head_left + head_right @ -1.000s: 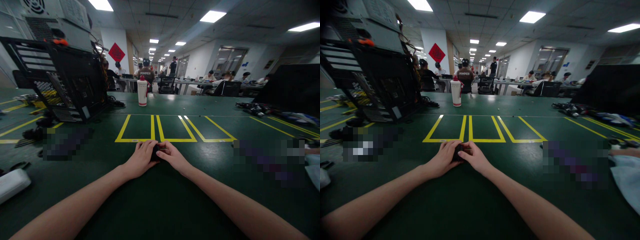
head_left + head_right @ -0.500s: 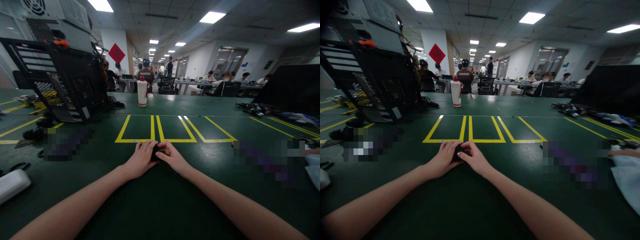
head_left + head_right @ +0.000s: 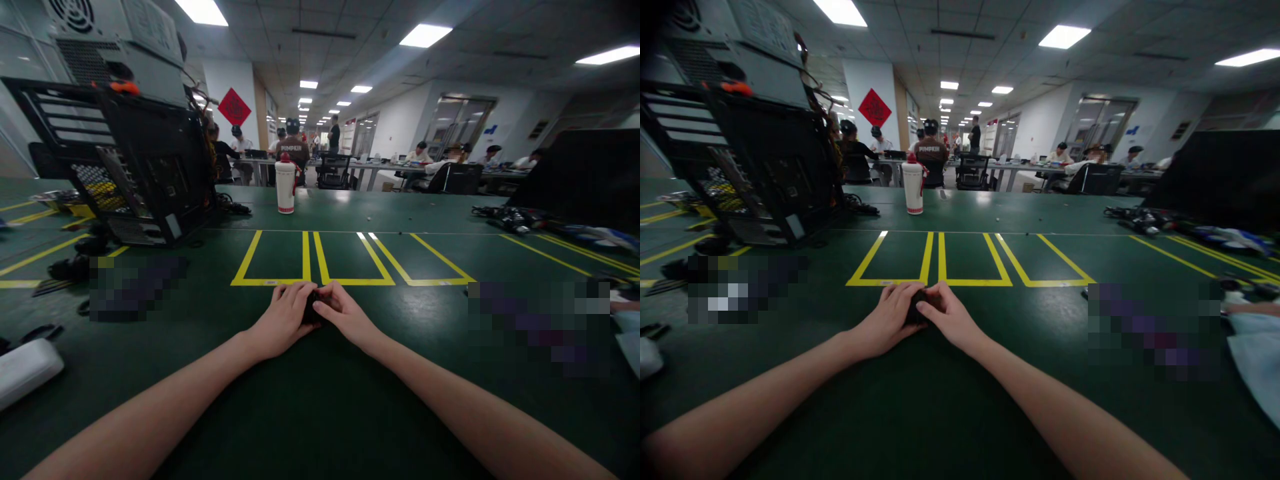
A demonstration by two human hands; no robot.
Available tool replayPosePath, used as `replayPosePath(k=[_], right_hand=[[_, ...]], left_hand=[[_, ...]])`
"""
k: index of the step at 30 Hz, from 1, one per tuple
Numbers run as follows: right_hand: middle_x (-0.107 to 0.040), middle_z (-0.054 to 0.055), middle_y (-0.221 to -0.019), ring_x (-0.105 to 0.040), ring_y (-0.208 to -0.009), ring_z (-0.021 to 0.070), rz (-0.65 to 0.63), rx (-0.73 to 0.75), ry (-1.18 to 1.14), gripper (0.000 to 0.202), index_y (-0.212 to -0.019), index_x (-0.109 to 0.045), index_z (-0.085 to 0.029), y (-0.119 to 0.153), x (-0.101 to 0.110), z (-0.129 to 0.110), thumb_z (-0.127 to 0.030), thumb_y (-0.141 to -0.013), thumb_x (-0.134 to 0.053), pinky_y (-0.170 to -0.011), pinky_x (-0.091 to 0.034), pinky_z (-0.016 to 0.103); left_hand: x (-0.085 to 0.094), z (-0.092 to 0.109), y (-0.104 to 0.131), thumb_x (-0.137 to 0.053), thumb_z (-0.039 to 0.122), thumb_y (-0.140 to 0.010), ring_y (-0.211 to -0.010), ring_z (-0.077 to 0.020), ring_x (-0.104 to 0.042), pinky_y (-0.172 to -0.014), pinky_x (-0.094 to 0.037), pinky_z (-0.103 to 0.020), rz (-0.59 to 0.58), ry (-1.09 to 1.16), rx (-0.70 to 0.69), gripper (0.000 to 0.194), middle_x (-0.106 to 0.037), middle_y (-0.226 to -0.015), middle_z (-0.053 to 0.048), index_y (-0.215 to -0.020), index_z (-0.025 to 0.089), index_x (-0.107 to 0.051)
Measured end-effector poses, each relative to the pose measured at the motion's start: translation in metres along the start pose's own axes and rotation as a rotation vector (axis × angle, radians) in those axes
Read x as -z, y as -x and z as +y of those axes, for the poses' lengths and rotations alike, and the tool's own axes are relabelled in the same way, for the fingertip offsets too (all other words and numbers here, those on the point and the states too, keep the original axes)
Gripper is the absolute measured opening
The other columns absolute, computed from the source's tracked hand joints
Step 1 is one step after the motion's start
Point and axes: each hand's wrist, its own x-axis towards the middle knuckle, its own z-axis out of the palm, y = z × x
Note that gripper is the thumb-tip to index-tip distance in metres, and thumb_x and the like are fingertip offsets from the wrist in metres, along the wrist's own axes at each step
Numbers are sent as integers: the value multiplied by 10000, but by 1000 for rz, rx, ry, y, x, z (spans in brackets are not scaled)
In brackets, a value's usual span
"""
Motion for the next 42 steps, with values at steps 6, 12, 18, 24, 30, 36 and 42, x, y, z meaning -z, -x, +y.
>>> replayPosePath(k=[6,12,18,24,30,36,42], right_hand=[[-495,28,-1034,-518,-948,167,26,-80,68,256,-1012,-451,-225,2,0,-7,-287,-775,-527,-795,-467,344],[-497,22,-1005,-512,-984,181,-33,-71,55,210,-962,-445,-217,5,-2,-13,-253,-773,-528,-795,-478,353],[-501,10,-984,-525,-953,172,-22,-45,31,197,-945,-445,-238,7,-3,-10,-285,-775,-531,-778,-484,339],[-510,14,-996,-523,-962,167,23,-36,47,167,-942,-470,-227,4,-3,-7,-275,-787,-509,-810,-469,344],[-515,40,-1044,-514,-1000,176,46,-93,36,259,-1001,-464,-203,2,-2,-5,-279,-765,-540,-855,-443,365],[-523,22,-994,-528,-981,176,-20,-50,-40,257,-941,-450,-213,3,1,-2,-262,-730,-588,-841,-447,370],[-515,4,-954,-543,-936,158,-28,-40,-69,250,-900,-444,-226,5,-1,-4,-235,-712,-609,-826,-457,352]], left_hand=[[0,0,0,-569,246,-758,-1143,-254,-385,-954,-277,-451,6,5,3,587,-418,-1227,-103,-1236,183,-234],[3,1,0,-562,244,-765,-1146,-246,-385,-959,-275,-453,-16,10,13,574,-415,-1234,-99,-1234,187,-236],[2,0,1,-555,252,-770,-1150,-254,-384,-952,-274,-472,-14,12,17,581,-413,-1242,-99,-1242,201,-221],[1,-1,0,-565,257,-763,-1149,-251,-390,-955,-280,-463,1,15,11,584,-417,-1233,-97,-1236,200,-227],[0,0,0,-571,250,-759,-1148,-253,-385,-958,-278,-455,4,3,15,591,-419,-1225,-110,-1237,178,-230],[2,1,1,-556,245,-770,-1155,-248,-382,-964,-273,-459,-20,11,23,580,-411,-1240,-101,-1244,192,-226],[5,1,1,-556,260,-773,-1165,-250,-376,-971,-265,-468,-33,16,28,594,-403,-1254,-100,-1255,200,-213]])
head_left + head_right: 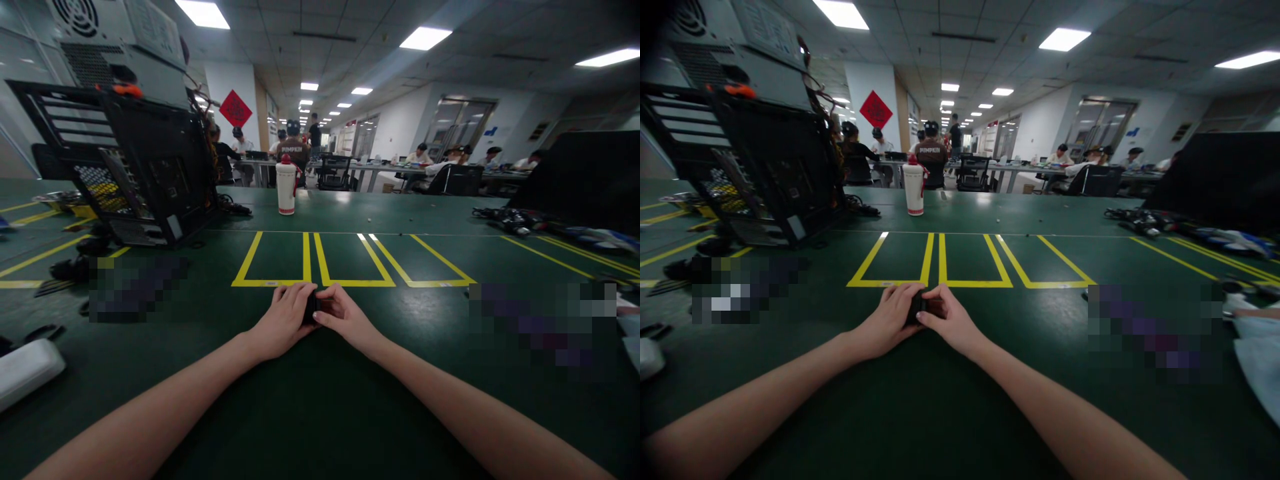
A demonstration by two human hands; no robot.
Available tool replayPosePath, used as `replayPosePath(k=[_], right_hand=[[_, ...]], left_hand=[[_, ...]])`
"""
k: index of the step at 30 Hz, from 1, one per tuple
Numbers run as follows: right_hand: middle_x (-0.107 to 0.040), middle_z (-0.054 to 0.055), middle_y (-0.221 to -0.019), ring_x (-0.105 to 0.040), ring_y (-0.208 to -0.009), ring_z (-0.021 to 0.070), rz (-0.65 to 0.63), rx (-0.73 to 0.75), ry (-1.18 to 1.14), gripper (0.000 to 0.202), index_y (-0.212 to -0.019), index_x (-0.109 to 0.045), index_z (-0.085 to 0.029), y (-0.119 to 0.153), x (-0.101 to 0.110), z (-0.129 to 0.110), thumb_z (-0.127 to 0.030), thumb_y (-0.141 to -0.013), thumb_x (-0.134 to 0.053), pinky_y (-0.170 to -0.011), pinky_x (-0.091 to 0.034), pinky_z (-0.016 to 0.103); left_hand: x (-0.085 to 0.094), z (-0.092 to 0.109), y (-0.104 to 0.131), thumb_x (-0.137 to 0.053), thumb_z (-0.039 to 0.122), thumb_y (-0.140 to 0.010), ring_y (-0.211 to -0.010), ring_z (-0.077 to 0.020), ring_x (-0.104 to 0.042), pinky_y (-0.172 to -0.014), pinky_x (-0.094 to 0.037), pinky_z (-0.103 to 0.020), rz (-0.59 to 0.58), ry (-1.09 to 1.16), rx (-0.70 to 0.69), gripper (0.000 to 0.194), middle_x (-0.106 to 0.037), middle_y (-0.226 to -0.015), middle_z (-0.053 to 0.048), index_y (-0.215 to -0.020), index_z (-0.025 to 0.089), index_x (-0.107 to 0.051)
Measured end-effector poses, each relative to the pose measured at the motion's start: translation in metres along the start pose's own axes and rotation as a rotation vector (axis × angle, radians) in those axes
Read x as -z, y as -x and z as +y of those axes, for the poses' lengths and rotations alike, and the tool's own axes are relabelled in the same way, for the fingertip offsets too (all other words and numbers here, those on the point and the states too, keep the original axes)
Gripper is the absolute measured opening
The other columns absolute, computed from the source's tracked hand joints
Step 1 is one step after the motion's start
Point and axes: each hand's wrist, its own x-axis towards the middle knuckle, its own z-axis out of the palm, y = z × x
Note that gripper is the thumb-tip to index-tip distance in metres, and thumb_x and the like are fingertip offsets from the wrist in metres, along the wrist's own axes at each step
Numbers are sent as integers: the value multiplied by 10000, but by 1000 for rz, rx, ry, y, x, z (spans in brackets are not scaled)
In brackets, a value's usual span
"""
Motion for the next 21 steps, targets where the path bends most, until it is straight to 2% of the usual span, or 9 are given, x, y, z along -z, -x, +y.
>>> replayPosePath(k=[3,7,11,14,21], right_hand=[[-515,7,-947,-549,-911,164,35,-19,25,189,-893,-462,-231,0,-1,-1,-268,-743,-570,-772,-483,350],[-515,23,-1027,-519,-991,176,76,-33,66,232,-952,-470,-226,-1,0,0,-273,-745,-564,-849,-452,375],[-519,38,-1046,-509,-1017,181,52,-57,59,270,-985,-462,-207,-1,0,-1,-272,-744,-565,-866,-442,377],[-528,22,-997,-518,-990,167,30,-4,51,254,-942,-456,-207,-1,-1,0,-242,-727,-587,-873,-433,362],[-522,-1,-901,-552,-868,161,40,-5,20,201,-891,-442,-230,-1,-3,0,-284,-741,-565,-739,-481,333]], left_hand=[[-1,-1,0,-561,266,-770,-1163,-250,-381,-966,-273,-467,8,5,-7,595,-408,-1250,-96,-1251,207,-215],[-4,-3,-1,-571,256,-760,-1155,-252,-387,-959,-279,-466,32,8,-9,590,-420,-1235,-98,-1236,200,-229],[-5,-3,-1,-570,257,-760,-1157,-250,-382,-960,-274,-464,32,1,-10,597,-410,-1242,-100,-1242,197,-222],[-4,-2,-1,-562,256,-766,-1151,-251,-385,-956,-279,-462,21,-8,-9,588,-413,-1237,-105,-1242,191,-223],[-3,-1,-1,-552,260,-769,-1149,-259,-388,-948,-282,-476,23,-6,-15,581,-418,-1232,-107,-1239,198,-216]])
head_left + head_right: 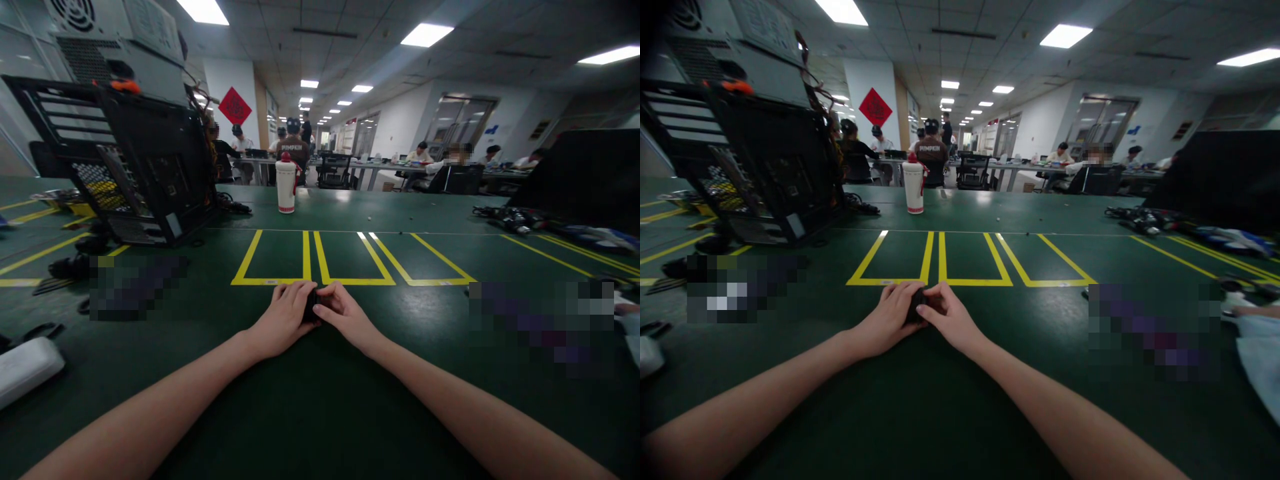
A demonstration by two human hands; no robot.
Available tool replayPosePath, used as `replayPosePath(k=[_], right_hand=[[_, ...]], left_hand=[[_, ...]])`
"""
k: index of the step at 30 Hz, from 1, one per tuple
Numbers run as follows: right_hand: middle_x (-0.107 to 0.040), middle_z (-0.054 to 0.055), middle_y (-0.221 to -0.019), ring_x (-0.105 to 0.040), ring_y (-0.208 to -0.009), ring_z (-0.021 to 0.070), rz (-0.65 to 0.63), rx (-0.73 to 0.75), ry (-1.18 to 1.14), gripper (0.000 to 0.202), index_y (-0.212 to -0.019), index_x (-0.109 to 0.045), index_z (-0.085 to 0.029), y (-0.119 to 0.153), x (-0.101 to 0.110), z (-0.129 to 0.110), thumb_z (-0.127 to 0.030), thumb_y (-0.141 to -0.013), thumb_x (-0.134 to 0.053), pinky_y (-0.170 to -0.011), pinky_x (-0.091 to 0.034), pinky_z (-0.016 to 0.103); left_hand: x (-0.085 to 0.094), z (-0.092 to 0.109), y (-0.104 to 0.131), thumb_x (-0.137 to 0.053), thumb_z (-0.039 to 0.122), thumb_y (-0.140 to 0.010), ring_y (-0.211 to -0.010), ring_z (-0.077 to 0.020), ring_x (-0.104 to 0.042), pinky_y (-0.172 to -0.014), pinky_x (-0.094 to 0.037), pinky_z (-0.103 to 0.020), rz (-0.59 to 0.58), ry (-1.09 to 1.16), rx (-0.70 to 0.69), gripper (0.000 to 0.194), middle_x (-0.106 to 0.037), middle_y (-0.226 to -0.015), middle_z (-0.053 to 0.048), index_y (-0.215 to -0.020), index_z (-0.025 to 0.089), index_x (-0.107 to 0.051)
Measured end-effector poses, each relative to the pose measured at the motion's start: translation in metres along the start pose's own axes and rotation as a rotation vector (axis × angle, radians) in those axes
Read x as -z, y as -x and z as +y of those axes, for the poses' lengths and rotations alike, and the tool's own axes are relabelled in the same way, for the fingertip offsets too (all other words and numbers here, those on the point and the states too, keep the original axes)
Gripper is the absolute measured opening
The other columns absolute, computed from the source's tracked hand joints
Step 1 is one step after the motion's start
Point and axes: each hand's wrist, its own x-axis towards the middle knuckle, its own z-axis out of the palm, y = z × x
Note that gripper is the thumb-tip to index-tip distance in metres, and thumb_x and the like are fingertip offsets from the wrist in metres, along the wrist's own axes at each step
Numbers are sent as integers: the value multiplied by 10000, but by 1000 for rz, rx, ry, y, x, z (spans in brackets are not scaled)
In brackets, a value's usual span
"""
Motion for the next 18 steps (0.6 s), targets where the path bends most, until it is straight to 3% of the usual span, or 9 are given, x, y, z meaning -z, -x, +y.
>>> replayPosePath(k=[9,18], right_hand=[[-499,40,-1058,-498,-1014,180,12,-25,88,288,-1033,-455,-219,2,1,-6,-247,-760,-541,-861,-443,365],[-499,8,-939,-537,-893,162,7,22,16,169,-905,-453,-234,2,-1,-1,-272,-764,-537,-722,-489,317]], left_hand=[[1,0,0,-561,249,-763,-1141,-251,-395,-951,-292,-453,-5,3,9,582,-415,-1230,-108,-1239,186,-233],[-2,-1,1,-570,256,-759,-1147,-248,-387,-957,-282,-453,9,-6,3,599,-413,-1234,-103,-1244,188,-225]])
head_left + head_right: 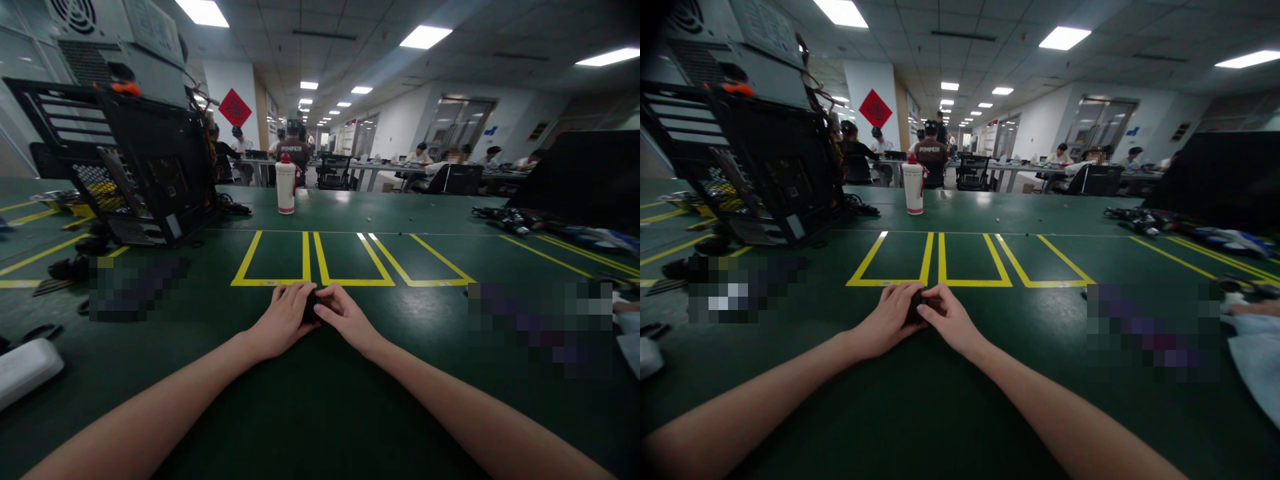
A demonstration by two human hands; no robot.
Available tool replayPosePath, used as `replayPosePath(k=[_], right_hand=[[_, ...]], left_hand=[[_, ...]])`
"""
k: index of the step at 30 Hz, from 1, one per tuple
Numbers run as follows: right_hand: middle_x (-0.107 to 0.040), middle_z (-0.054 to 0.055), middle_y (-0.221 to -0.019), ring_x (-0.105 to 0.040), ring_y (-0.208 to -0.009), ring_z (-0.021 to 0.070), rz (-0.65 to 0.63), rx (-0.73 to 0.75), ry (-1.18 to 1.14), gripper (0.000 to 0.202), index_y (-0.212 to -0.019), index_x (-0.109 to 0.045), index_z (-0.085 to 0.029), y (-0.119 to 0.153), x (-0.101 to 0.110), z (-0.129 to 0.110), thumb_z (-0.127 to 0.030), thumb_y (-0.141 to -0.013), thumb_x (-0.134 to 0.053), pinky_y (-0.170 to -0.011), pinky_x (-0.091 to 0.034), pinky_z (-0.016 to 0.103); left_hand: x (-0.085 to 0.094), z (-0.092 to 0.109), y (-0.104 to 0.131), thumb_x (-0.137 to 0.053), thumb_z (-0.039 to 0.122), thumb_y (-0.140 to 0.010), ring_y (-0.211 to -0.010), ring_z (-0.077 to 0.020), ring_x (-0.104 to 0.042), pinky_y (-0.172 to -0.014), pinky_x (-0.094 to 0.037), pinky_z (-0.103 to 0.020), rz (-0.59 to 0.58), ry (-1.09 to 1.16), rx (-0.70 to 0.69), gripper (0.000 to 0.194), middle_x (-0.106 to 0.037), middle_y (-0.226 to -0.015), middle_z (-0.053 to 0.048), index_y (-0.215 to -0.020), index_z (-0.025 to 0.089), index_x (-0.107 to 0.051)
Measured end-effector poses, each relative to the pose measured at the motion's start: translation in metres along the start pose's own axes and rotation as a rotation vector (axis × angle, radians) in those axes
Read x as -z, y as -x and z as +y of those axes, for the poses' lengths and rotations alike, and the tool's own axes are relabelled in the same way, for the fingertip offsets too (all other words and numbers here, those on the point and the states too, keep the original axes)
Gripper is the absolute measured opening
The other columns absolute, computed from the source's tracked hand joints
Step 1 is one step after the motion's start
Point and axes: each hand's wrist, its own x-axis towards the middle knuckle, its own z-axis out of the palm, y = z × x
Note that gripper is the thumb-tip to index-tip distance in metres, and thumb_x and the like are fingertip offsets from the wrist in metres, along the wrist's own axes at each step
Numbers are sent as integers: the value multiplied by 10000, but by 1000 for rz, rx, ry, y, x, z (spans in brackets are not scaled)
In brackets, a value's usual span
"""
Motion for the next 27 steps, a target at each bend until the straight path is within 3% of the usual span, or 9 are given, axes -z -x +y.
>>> replayPosePath(k=[9,19,27], right_hand=[[-518,42,-1047,-511,-1001,171,29,-20,58,270,-1011,-463,-201,-4,3,4,-239,-757,-547,-879,-423,360],[-505,5,-933,-543,-907,165,6,1,-8,179,-886,-457,-227,-1,1,2,-258,-746,-564,-731,-487,317],[-498,38,-1060,-501,-1018,181,31,-48,85,270,-1020,-458,-218,-1,2,0,-256,-766,-539,-857,-447,364]], left_hand=[[1,1,-1,-573,262,-757,-1152,-250,-378,-959,-279,-453,-7,3,9,596,-416,-1232,-108,-1239,177,-233],[2,2,0,-570,250,-762,-1152,-247,-374,-960,-274,-441,-13,-1,6,592,-409,-1240,-106,-1245,173,-236],[4,2,0,-559,254,-770,-1163,-241,-370,-971,-264,-458,-26,24,13,587,-400,-1253,-96,-1250,195,-226]])
